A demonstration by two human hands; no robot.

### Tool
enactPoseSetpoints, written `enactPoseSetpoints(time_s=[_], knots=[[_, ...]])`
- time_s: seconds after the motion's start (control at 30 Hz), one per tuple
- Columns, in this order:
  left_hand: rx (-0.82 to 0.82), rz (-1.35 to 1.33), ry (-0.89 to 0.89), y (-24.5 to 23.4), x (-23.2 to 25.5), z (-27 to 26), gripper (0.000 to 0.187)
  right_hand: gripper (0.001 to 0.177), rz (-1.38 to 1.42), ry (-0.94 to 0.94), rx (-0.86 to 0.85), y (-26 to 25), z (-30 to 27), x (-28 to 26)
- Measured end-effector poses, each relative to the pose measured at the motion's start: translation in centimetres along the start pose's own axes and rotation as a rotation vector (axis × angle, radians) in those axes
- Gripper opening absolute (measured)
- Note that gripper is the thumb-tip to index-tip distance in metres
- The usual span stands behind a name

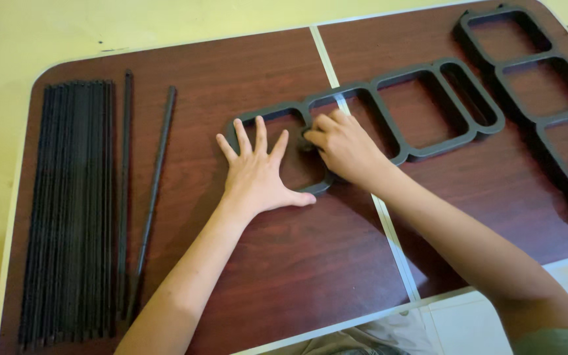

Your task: The person assembles a black plastic frame by inserting rods into slots and using a yellow-handled tool to tighten connections. The person works on multiple connected rectangular sections on a wooden table.

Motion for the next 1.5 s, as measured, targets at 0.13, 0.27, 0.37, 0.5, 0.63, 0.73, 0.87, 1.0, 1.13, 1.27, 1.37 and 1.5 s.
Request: enactPoseSetpoints(time_s=[0.13,0.27,0.37,0.5,0.63,0.73,0.87,1.0,1.13,1.27,1.37,1.5], knots=[[0.003,0.006,0.015,-0.2,0.1,-0.1,0.137,0.027,-0.048,-0.008,0.024,1.7,4.6,3.0],[0.044,-0.021,0.033,-0.3,0.1,-0.3,0.138,0.021,-0.102,0.040,0.006,2.9,6.4,3.9],[0.102,-0.090,0.031,0.3,-0.4,0.3,0.136,0.026,-0.102,0.055,0.016,3.1,5.9,4.1],[0.448,-0.256,0.000,-0.9,-3.7,0.5,0.090,0.033,-0.070,0.019,0.037,2.7,5.2,3.9],[0.454,-0.465,-0.143,0.4,-12.2,2.2,0.049,0.035,0.009,0.039,0.059,2.7,4.8,4.4],[0.326,-0.827,0.028,1.8,-16.6,3.9,0.033,0.034,0.074,0.061,0.071,2.9,4.7,4.8],[0.205,-0.890,0.309,2.0,-16.6,3.9,0.038,0.028,0.041,0.152,0.047,3.9,5.3,5.5],[0.279,-0.904,0.294,1.6,-16.3,3.2,0.033,0.016,-0.096,0.236,-0.061,5.9,6.6,6.5],[0.348,-0.869,0.358,0.7,-15.1,1.5,0.031,0.010,-0.292,0.307,-0.141,7.5,8.3,5.3],[0.403,-0.826,0.382,0.5,-13.9,-0.1,0.033,0.015,-0.291,0.277,-0.072,6.7,9.3,1.8],[0.467,-0.756,0.425,0.4,-13.2,-1.5,0.034,0.016,-0.272,0.227,-0.044,6.5,10.4,-1.9],[0.500,-0.626,0.248,0.8,-14.3,-1.4,0.044,0.015,-0.245,0.140,-0.056,6.7,11.7,-6.0]])
Point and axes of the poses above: each hand's wrist, its own z-axis towards the middle knuckle, its own y-axis out of the palm, x = y × z, the point moved 10 cm from there along z, towards the middle knuckle, and after that the axes turned 14 degrees about -x, right-handed, at the moved point
